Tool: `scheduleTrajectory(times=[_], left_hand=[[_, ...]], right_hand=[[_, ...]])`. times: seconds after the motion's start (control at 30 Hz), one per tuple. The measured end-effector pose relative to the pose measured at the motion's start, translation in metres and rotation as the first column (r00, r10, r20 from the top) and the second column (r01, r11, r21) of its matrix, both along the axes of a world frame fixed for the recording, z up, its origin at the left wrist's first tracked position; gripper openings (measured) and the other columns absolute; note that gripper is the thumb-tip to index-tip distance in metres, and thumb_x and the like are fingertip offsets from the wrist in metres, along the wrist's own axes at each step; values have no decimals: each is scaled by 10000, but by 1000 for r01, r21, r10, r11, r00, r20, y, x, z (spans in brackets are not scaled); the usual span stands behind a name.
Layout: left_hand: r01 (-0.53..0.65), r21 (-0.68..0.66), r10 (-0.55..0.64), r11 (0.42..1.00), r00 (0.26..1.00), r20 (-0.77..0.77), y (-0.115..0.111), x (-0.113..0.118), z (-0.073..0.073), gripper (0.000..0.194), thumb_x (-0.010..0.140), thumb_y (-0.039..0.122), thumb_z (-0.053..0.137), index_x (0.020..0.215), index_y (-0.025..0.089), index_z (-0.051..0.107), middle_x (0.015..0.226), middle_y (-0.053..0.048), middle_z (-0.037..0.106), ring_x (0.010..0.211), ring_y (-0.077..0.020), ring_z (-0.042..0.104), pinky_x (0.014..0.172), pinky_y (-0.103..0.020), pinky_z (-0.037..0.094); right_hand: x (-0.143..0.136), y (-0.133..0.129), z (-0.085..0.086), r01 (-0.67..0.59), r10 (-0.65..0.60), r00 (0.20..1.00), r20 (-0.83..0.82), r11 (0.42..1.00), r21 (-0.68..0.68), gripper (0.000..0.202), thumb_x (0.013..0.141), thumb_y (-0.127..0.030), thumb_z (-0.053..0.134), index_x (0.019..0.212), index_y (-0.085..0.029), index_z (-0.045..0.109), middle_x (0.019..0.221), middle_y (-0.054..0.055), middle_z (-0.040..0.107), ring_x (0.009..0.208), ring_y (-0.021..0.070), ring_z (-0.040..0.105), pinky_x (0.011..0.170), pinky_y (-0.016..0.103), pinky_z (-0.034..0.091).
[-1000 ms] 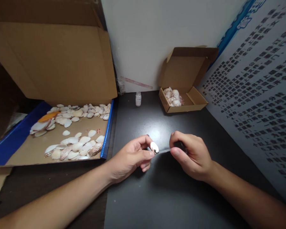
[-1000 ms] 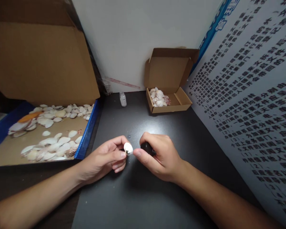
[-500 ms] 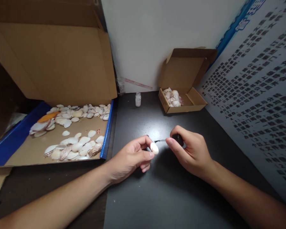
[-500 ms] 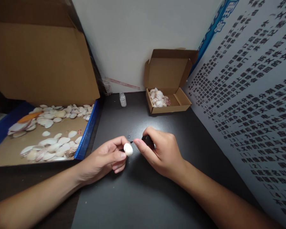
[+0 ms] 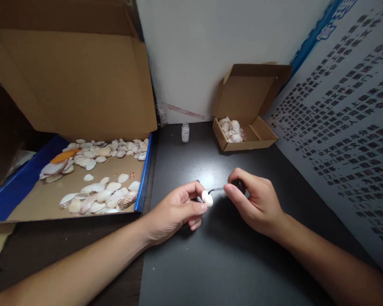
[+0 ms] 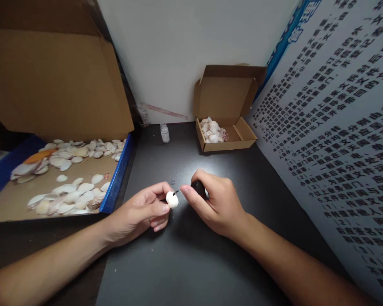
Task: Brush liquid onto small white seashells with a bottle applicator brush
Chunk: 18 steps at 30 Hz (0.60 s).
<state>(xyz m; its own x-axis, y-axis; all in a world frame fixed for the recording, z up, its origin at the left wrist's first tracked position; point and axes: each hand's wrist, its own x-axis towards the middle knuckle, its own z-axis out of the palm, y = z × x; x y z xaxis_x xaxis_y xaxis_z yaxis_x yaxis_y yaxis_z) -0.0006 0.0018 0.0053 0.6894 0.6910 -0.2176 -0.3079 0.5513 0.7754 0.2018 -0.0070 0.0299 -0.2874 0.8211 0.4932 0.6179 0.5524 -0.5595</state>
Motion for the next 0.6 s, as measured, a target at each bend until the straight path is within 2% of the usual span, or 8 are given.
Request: scheduleTrajectory(times=[0.3,0.6], left_hand=[[3,2,-3,1000,1000,10,0,0,-1,165,817,208,724,863,151,576,661,64,486,501,-30,411,511,-191,399],[6,-18,-6,1000,1000,8,0,1,1,154,804,184,721,846,147,578,669,62,497,502,-28,416,505,-189,397]], right_hand=[[-1,-2,2,34,-36,999,29,998,57,252,956,-300,542,734,-200,475,564,-70,442,471,67,398,488,197,324],[1,-3,-2,-151,143,984,-105,986,-66,261,962,-309,499,725,-207,458,587,-62,417,489,81,376,487,214,325]])
